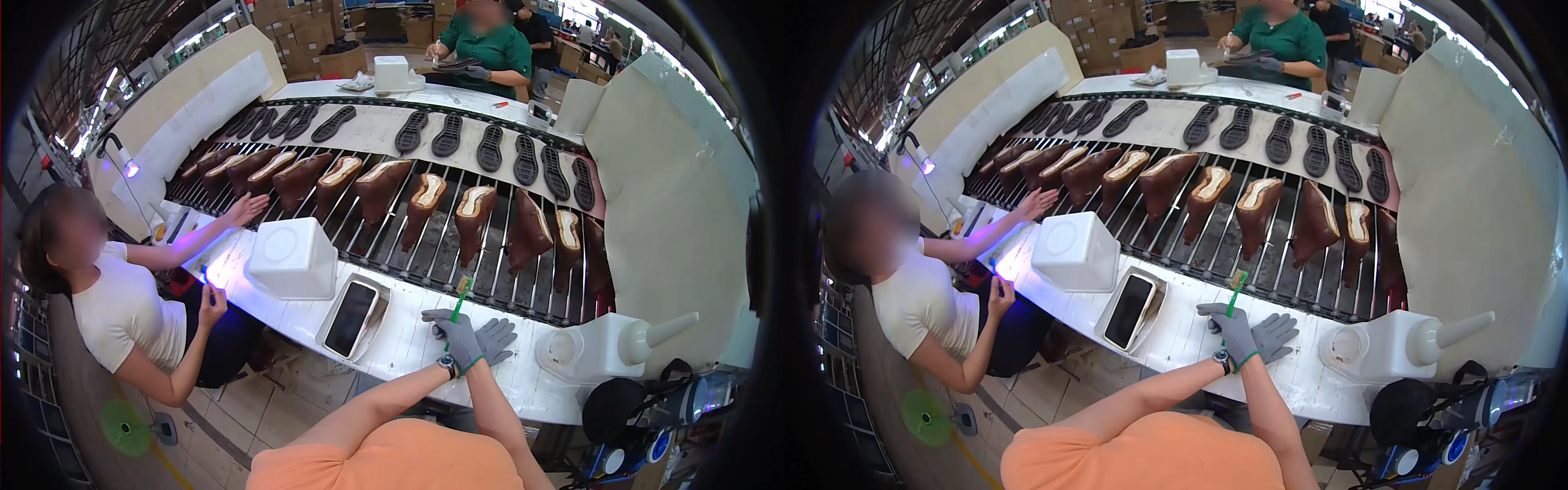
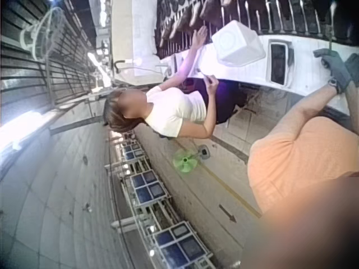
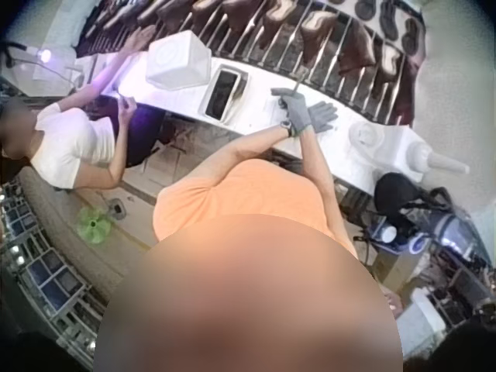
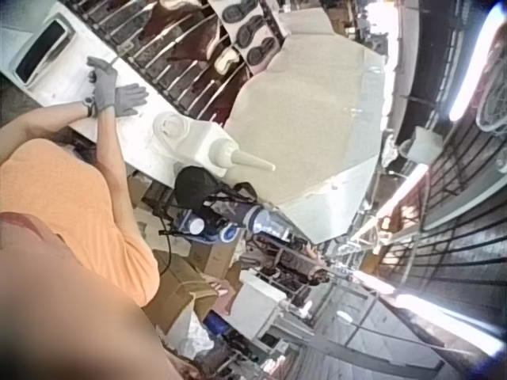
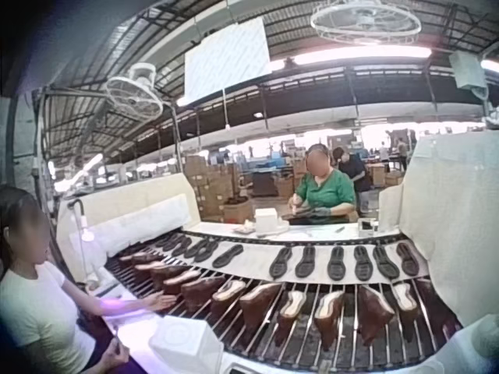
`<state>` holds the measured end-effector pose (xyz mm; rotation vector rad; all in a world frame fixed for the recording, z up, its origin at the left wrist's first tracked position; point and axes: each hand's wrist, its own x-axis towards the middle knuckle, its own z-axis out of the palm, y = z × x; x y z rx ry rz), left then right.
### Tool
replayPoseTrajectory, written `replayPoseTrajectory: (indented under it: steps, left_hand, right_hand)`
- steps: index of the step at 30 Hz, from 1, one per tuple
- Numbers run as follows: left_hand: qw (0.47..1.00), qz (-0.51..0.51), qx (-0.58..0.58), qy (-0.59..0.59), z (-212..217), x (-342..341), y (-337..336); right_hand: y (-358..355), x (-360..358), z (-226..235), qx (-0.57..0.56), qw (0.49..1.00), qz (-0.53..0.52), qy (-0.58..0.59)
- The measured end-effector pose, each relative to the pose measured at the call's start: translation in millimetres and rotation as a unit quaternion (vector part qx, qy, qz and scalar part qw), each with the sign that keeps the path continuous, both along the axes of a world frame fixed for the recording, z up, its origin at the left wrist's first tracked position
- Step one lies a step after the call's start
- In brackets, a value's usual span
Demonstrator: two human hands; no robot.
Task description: Applying adhesive with a brush to the edges and sole contact points of a leather shoe upper at a factory conveyor belt.
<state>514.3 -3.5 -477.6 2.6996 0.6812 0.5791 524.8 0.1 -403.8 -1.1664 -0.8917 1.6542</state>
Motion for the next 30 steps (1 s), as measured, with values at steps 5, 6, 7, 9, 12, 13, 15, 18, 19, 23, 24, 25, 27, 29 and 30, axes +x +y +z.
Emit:
replayPoseTrajectory:
  steps: [5, 6, 7, 9, 12, 13, 15, 18, 19, 23, 24, 25, 27, 29, 30]
  left_hand:
    - [1.0, 0.001, -0.007, 0.002, -4, 3, 1]
    - [1.0, 0.003, -0.003, -0.005, -4, 3, 1]
    - [1.0, 0.005, -0.003, -0.006, -4, 3, 1]
    - [1.0, 0.005, -0.005, -0.006, -5, 3, 1]
    - [1.0, 0.003, -0.002, -0.003, -8, 3, 1]
    - [1.0, 0.003, 0.003, 0.0, -10, 4, 1]
    - [1.0, 0.005, 0.011, -0.005, -16, 5, 0]
    - [0.999, 0.013, 0.017, -0.026, -23, 7, 0]
    - [0.999, 0.013, 0.01, -0.028, -25, 8, -1]
    - [1.0, 0.005, 0.004, -0.009, -21, 10, 1]
    - [1.0, 0.004, 0.013, -0.02, -19, 9, 1]
    - [1.0, 0.003, 0.01, -0.012, -17, 9, 1]
    - [1.0, -0.002, -0.001, 0.008, -14, 8, 2]
    - [1.0, 0.002, 0.001, -0.006, -13, 8, 2]
    - [1.0, 0.001, -0.003, -0.009, -14, 7, 1]
  right_hand:
    - [0, 1, 0, 0.012, 1.0, 0.004, -0.002]
    - [0, 1, 0, 0.017, 1.0, 0.004, -0.007]
    - [0, 1, 0, 0.013, 1.0, 0.006, -0.003]
    - [0, 1, 1, 0.004, 1.0, 0.006, -0.006]
    - [-1, 1, 0, 0.009, 1.0, 0.006, -0.004]
    - [0, 2, 0, 0.016, 1.0, 0.004, -0.003]
    - [0, 3, -1, 0.014, 1.0, 0.007, -0.009]
    - [0, 4, -1, 0.015, 1.0, 0.007, -0.009]
    - [-1, 5, -1, 0.012, 1.0, 0.004, -0.008]
    - [-2, 5, 2, 0.015, 1.0, 0.007, -0.009]
    - [-3, 5, 2, 0.018, 1.0, 0.006, -0.001]
    - [-3, 5, 3, 0.01, 1.0, 0.003, 0.002]
    - [-3, 5, 2, 0.008, 1.0, 0.0, 0.004]
    - [-1, 4, 0, 0.007, 1.0, -0.001, -0.006]
    - [-1, 4, -1, 0.019, 1.0, 0.003, -0.011]
